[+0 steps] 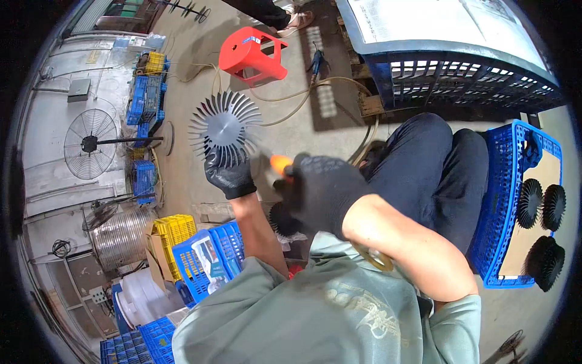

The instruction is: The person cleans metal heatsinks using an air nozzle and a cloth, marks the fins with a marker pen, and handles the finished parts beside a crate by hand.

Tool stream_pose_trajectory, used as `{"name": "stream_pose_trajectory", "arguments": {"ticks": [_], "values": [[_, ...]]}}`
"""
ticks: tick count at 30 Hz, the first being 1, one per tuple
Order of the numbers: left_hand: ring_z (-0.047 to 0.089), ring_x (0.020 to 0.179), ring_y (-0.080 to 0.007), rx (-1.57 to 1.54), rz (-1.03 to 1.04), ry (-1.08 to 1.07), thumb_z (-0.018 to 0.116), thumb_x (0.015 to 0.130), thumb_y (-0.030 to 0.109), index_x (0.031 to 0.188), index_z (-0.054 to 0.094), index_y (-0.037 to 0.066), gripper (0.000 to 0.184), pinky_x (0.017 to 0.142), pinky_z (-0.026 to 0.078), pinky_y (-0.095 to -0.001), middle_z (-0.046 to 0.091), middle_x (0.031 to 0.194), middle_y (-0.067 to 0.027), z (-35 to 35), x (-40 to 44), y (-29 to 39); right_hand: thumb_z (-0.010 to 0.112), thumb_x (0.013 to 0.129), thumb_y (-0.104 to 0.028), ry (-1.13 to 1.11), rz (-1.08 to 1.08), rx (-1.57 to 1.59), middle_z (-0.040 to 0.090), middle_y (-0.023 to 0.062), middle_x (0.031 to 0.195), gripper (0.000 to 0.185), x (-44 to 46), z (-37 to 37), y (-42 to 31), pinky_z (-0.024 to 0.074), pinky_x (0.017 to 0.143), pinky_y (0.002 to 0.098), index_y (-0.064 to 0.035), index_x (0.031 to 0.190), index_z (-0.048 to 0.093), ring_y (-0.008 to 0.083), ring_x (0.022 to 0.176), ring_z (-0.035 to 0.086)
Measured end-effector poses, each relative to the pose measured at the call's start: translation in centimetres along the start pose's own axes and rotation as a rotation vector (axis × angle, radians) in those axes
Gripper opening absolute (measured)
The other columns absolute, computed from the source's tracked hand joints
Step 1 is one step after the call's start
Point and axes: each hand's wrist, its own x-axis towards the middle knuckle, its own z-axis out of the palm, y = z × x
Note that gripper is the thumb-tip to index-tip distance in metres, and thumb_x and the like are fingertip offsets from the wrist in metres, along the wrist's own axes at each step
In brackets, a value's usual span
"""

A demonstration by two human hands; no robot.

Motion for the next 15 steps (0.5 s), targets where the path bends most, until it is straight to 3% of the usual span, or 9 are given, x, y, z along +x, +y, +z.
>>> {"name": "stream_pose_trajectory", "arguments": {"ticks": [3,9,12,15], "values": [[0.055,0.117,-0.0285,0.122,0.078,-0.008,0.047,0.082,0.008,0.127,0.052,-0.001,0.046,0.102,0.043,-0.0422,0.057,0.126,-0.0151,-0.1,-0.1,0.1,0.063,0.087,-0.036,0.161,-0.057,-0.075,0.062,0.0227,0.070,0.036,0.5,0.9,1.6,0.0491,0.062,0.0456,0.0000,0.086,0.058,0.0404,0.069,0.063],[0.055,0.116,-0.0277,0.081,0.080,-0.033,0.047,0.082,0.006,0.126,0.052,-0.001,0.045,0.100,0.044,-0.0392,0.057,0.125,-0.0147,0.7,0.1,0.5,0.063,0.087,-0.038,0.058,-0.032,-0.033,0.062,0.0235,0.070,0.039,0.4,1.0,1.5,0.0483,0.064,0.0463,0.0010,0.087,0.057,0.0405,0.070,0.063],[0.055,0.116,-0.0269,0.102,0.088,-0.059,0.047,0.083,0.006,0.127,0.052,-0.001,0.045,0.100,0.044,-0.0394,0.057,0.126,-0.0146,1.2,0.1,0.4,0.053,0.091,-0.031,-0.019,0.063,-0.051,0.065,0.0234,0.085,0.029,0.1,-0.3,-0.1,0.0498,0.073,0.0487,-0.0046,0.096,0.063,0.0390,0.083,0.065],[0.055,0.118,-0.0264,0.182,0.107,-0.032,0.047,0.084,0.006,0.128,0.051,-0.001,0.045,0.102,0.043,-0.0391,0.056,0.127,-0.0145,0.6,0.1,0.4,0.062,0.088,-0.037,0.019,-0.053,-0.014,0.063,0.0227,0.072,0.037,0.4,0.1,1.1,0.0485,0.066,0.0467,-0.0005,0.089,0.057,0.0407,0.072,0.063]]}}
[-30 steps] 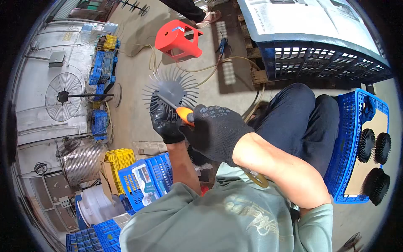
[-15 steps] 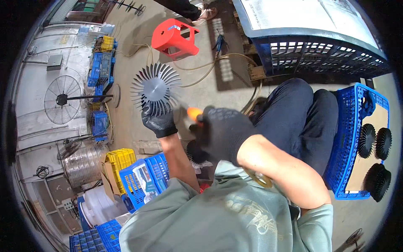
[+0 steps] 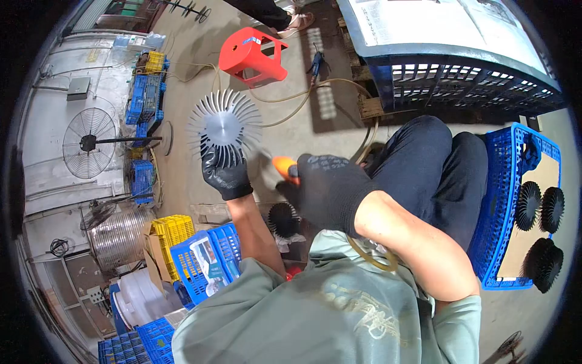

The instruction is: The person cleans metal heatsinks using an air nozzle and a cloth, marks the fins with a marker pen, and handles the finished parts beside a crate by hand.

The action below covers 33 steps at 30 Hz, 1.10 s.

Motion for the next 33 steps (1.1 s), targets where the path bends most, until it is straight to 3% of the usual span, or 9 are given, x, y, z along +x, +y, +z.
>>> {"name": "stream_pose_trajectory", "arguments": {"ticks": [3,11,19,23,25,26,28,29,33], "values": [[0.054,0.119,-0.0260,0.060,0.031,-0.010,0.047,0.085,0.005,0.129,0.051,-0.001,0.045,0.102,0.043,-0.0387,0.055,0.129,-0.0146,0.2,-0.4,-0.4,0.062,0.088,-0.039,0.191,0.026,-0.056,0.063,0.0234,0.074,0.039,0.3,-0.1,-0.3,0.0481,0.067,0.0470,-0.0001,0.090,0.057,0.0409,0.074,0.063],[0.055,0.116,-0.0288,0.133,0.073,-0.080,0.049,0.085,0.004,0.130,0.049,-0.001,0.045,0.098,0.046,-0.0416,0.056,0.127,-0.0160,1.8,-0.7,0.2,0.058,0.090,-0.036,-0.012,0.031,0.251,0.064,0.0236,0.083,0.038,0.2,-2.3,-0.7,0.0490,0.072,0.0459,0.0013,0.099,0.060,0.0390,0.080,0.064],[0.056,0.115,-0.0292,0.367,0.110,-0.186,0.056,0.079,0.002,0.132,0.046,-0.004,0.055,0.100,0.045,-0.0416,0.055,0.126,-0.0162,4.1,-1.1,0.3,0.059,0.093,-0.019,0.461,0.236,0.626,0.063,0.0031,0.079,0.028,-5.7,-4.9,2.7,0.0433,0.049,0.0210,-0.0064,0.118,0.062,0.0070,0.057,0.054],[0.057,0.113,-0.0269,0.520,0.163,-0.252,0.065,0.074,0.006,0.131,0.048,-0.005,0.060,0.100,0.045,-0.0399,0.058,0.123,-0.0155,5.3,-1.7,0.4,0.044,0.098,-0.025,0.788,0.360,0.660,0.065,0.0154,0.106,0.039,-12.6,-6.2,6.7,0.0498,0.058,0.0308,-0.0046,0.129,0.054,0.0199,0.067,0.061],[0.058,0.111,-0.0255,0.567,0.143,-0.256,0.072,0.072,0.011,0.130,0.050,-0.005,0.064,0.098,0.046,-0.0380,0.059,0.122,-0.0143,5.6,-2.1,0.5,0.035,0.102,-0.034,0.705,0.172,-0.223,0.056,0.0225,0.123,0.046,-19.5,-4.9,11.4,0.0453,0.089,0.0409,-0.0052,0.133,0.051,0.0367,0.109,0.056],[0.058,0.111,-0.0249,0.602,0.156,-0.265,0.073,0.072,0.012,0.129,0.051,-0.004,0.064,0.098,0.046,-0.0376,0.060,0.122,-0.0138,5.5,-2.2,0.5,0.037,0.101,-0.036,0.707,0.168,-0.274,0.057,0.0212,0.122,0.046,-21.0,-5.0,11.0,0.0431,0.092,0.0421,-0.0049,0.131,0.054,0.0358,0.108,0.056],[0.058,0.111,-0.0236,0.706,0.181,-0.285,0.073,0.072,0.013,0.128,0.052,-0.004,0.061,0.098,0.046,-0.0367,0.060,0.123,-0.0128,5.5,-2.4,0.5,0.047,0.097,-0.032,0.663,0.419,-0.094,0.060,0.0172,0.112,0.041,-24.8,-4.4,12.7,0.0472,0.083,0.0352,-0.0039,0.124,0.059,0.0276,0.096,0.060],[0.058,0.111,-0.0228,0.774,0.192,-0.298,0.073,0.072,0.011,0.126,0.054,-0.004,0.059,0.097,0.046,-0.0362,0.060,0.123,-0.0122,5.5,-2.4,0.6,0.050,0.096,-0.028,0.708,0.750,0.424,0.061,0.0144,0.106,0.039,-25.8,-4.3,12.6,0.0477,0.079,0.0331,-0.0001,0.121,0.058,0.0248,0.095,0.060],[0.059,0.111,-0.0207,0.914,0.272,-0.411,0.069,0.074,-0.001,0.123,0.057,-0.004,0.050,0.096,0.047,-0.0344,0.062,0.122,-0.0113,6.1,-2.6,0.3,0.057,0.092,-0.047,0.557,1.215,0.561,0.056,0.0075,0.056,0.051,-26.9,-3.8,11.1,0.0442,0.038,0.0272,0.0004,0.076,0.062,0.0158,0.042,0.055]]}}
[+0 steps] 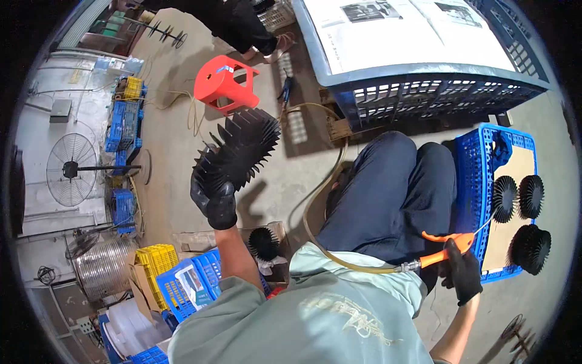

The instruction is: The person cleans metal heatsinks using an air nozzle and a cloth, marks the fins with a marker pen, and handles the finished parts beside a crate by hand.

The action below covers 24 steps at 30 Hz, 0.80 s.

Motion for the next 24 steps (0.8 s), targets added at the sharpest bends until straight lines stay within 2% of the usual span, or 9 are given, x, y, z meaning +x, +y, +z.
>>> {"name": "stream_pose_trajectory", "arguments": {"ticks": [1,4,6,8,12,14,18,20,24], "values": [[0.059,0.111,-0.0208,0.025,-0.016,-0.018,0.068,0.074,-0.003,0.122,0.057,-0.004,0.050,0.096,0.047,-0.0343,0.062,0.122,-0.0115,0.3,-0.1,0.1,0.057,0.091,-0.051,0.121,-0.020,-0.133,0.051,0.0066,0.046,0.056,1.1,0.3,2.2,0.0380,0.030,0.0273,-0.0003,0.067,0.060,0.0169,0.032,0.050],[0.059,0.112,-0.0210,0.096,0.011,-0.088,0.066,0.074,-0.008,0.122,0.057,-0.004,0.050,0.096,0.047,-0.0343,0.061,0.123,-0.0123,0.8,-0.4,0.5,0.056,0.089,-0.055,0.253,-0.167,-0.741,0.055,0.0174,0.051,0.061,2.4,-0.8,4.7,0.0460,0.042,0.0385,0.0012,0.067,0.060,0.0277,0.040,0.056],[0.059,0.113,-0.0209,0.130,0.129,-0.157,0.066,0.073,-0.009,0.122,0.057,-0.004,0.049,0.096,0.047,-0.0346,0.061,0.123,-0.0132,1.2,-0.4,0.5,0.056,0.088,-0.057,0.554,-0.460,-0.932,0.060,0.0209,0.061,0.060,1.6,0.0,3.2,0.0472,0.055,0.0459,0.0005,0.070,0.062,0.0364,0.055,0.060],[0.058,0.114,-0.0226,0.038,0.093,-0.219,0.070,0.072,-0.005,0.120,0.057,-0.005,0.050,0.097,0.046,-0.0362,0.061,0.122,-0.0149,1.7,-0.6,1.3,0.058,0.089,-0.051,0.555,-0.319,-1.004,0.063,0.0221,0.072,0.052,0.6,0.7,-0.4,0.0461,0.061,0.0470,-0.0018,0.073,0.063,0.0393,0.071,0.062],[0.060,0.109,-0.0265,-0.515,-0.171,-0.365,0.076,0.070,0.011,0.116,0.058,-0.007,0.052,0.095,0.047,-0.0397,0.063,0.116,-0.0184,3.8,-0.6,3.7,0.076,0.079,-0.026,0.396,-0.902,-0.263,0.067,0.0160,0.082,0.034,1.7,2.4,-3.6,0.0511,0.066,0.0401,-0.0023,0.101,0.066,0.0293,0.070,0.067],[0.062,0.103,-0.0276,-0.466,-0.199,-0.480,0.076,0.071,0.021,0.112,0.059,-0.007,0.053,0.093,0.048,-0.0408,0.064,0.112,-0.0191,4.6,-0.7,3.3,0.082,0.072,-0.021,0.048,-0.811,0.053,0.065,0.0164,0.107,0.061,0.0,4.5,-7.3,0.0517,0.077,0.0387,-0.0011,0.124,0.057,0.0264,0.092,0.066],[0.063,0.094,-0.0266,-0.546,-0.402,-0.673,0.075,0.073,0.030,0.107,0.061,-0.007,0.053,0.087,0.050,-0.0404,0.065,0.105,-0.0188,6.3,-1.1,4.5,0.087,0.066,-0.026,-0.278,-1.118,0.058,0.045,0.0195,0.139,0.091,-1.3,7.6,-11.2,0.0464,0.095,0.0392,-0.0008,0.140,0.040,0.0285,0.125,0.047],[0.065,0.095,-0.0234,-0.896,-0.271,-0.805,0.071,0.069,0.020,0.108,0.063,-0.009,0.049,0.086,0.052,-0.0357,0.068,0.100,-0.0174,8.5,-1.1,2.3,0.086,0.068,-0.025,-0.316,-1.182,0.161,0.052,0.0181,0.132,0.083,-1.0,9.6,-11.2,0.0474,0.093,0.0382,-0.0022,0.137,0.046,0.0271,0.119,0.052],[0.066,0.098,-0.0246,-0.663,-0.414,-0.911,0.071,0.067,0.016,0.113,0.063,-0.008,0.052,0.089,0.051,-0.0359,0.069,0.099,-0.0177,9.2,-1.1,3.6,0.083,0.073,-0.021,-0.438,-1.126,0.070,0.065,0.0143,0.113,0.061,-0.6,9.6,-10.1,0.0502,0.087,0.0358,-0.0025,0.125,0.057,0.0221,0.101,0.064]]}}
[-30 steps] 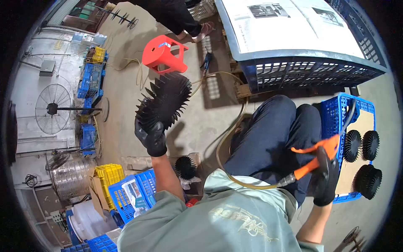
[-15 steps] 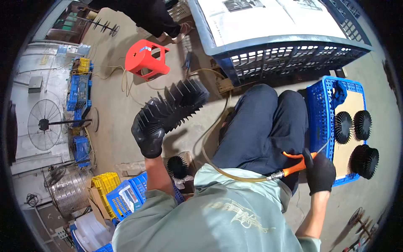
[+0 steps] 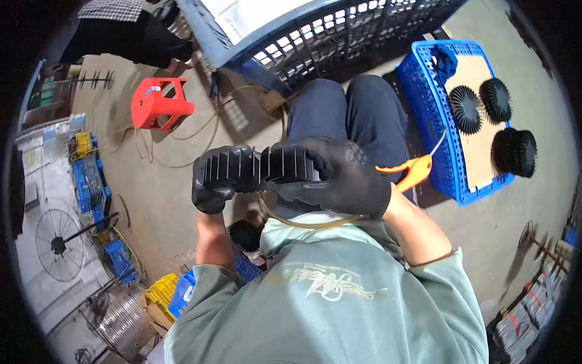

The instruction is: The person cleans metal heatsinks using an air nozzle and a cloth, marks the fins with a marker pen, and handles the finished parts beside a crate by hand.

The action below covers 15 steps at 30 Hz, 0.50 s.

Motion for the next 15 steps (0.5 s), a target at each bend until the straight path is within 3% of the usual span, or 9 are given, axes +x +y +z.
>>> {"name": "stream_pose_trajectory", "arguments": {"ticks": [1,3,6,7,9,11,14,15], "values": [[0.065,0.100,-0.0255,0.052,-0.080,0.004,0.072,0.066,0.016,0.115,0.062,-0.007,0.056,0.091,0.050,-0.0367,0.068,0.102,-0.0180,0.4,0.3,0.7,0.081,0.075,-0.017,0.093,-0.007,0.049,0.069,0.0124,0.100,0.049,-0.5,0.6,-0.1,0.0520,0.081,0.0335,-0.0001,0.116,0.061,0.0187,0.088,0.067],[0.062,0.109,-0.0273,0.044,-0.153,-0.087,0.077,0.065,0.020,0.125,0.056,-0.007,0.068,0.097,0.047,-0.0383,0.065,0.113,-0.0188,0.5,1.4,1.1,0.080,0.074,-0.015,0.191,-0.003,0.054,0.068,0.0139,0.101,0.049,-1.7,1.4,0.5,0.0521,0.079,0.0328,0.0004,0.116,0.061,0.0189,0.088,0.067],[0.053,0.122,-0.0265,0.023,-0.063,-0.066,0.082,0.064,0.024,0.138,0.043,-0.005,0.088,0.103,0.041,-0.0378,0.056,0.131,-0.0171,0.9,3.7,-0.4,0.081,0.073,-0.014,0.323,-0.039,-0.072,0.068,0.0154,0.100,0.049,-2.9,1.9,0.9,0.0524,0.078,0.0326,0.0005,0.116,0.061,0.0209,0.088,0.068],[0.047,0.128,-0.0256,0.008,-0.094,-0.110,0.085,0.062,0.029,0.144,0.032,-0.003,0.103,0.107,0.037,-0.0378,0.048,0.139,-0.0159,0.4,3.9,-0.7,0.081,0.073,-0.014,0.365,-0.061,-0.138,0.068,0.0158,0.100,0.049,-3.1,1.8,0.9,0.0525,0.078,0.0326,0.0005,0.116,0.061,0.0218,0.088,0.068],[0.047,0.128,-0.0261,0.038,-0.009,-0.105,0.081,0.068,0.029,0.143,0.034,-0.003,0.093,0.107,0.037,-0.0377,0.050,0.137,-0.0163,0.0,4.3,-2.0,0.081,0.073,-0.014,0.462,0.052,-0.080,0.067,0.0166,0.099,0.050,-3.6,2.0,1.1,0.0528,0.077,0.0335,0.0006,0.116,0.061,0.0239,0.088,0.068],[0.048,0.127,-0.0266,0.221,-0.071,0.049,0.065,0.086,0.027,0.139,0.039,-0.005,0.067,0.107,0.037,-0.0381,0.051,0.135,-0.0177,0.0,5.0,-3.5,0.081,0.072,-0.014,0.540,0.071,-0.089,0.067,0.0173,0.099,0.050,-3.7,2.0,1.6,0.0530,0.077,0.0341,0.0008,0.115,0.061,0.0255,0.088,0.068],[0.049,0.126,-0.0294,-0.462,0.093,0.007,0.041,0.094,0.059,0.135,0.040,-0.008,0.079,0.106,0.038,-0.0427,0.046,0.138,-0.0213,3.4,6.4,-4.3,0.081,0.071,-0.013,0.603,-0.005,-0.179,0.067,0.0182,0.100,0.050,-3.7,1.9,2.7,0.0533,0.077,0.0347,0.0012,0.115,0.061,0.0271,0.088,0.068],[0.052,0.122,-0.0292,-0.338,0.054,0.073,0.034,0.093,0.064,0.132,0.044,-0.008,0.083,0.104,0.040,-0.0426,0.051,0.133,-0.0217,4.2,7.2,-4.6,0.081,0.071,-0.013,0.612,-0.017,-0.189,0.067,0.0184,0.100,0.050,-3.7,1.9,2.9,0.0534,0.077,0.0348,0.0014,0.115,0.061,0.0273,0.088,0.069]]}}
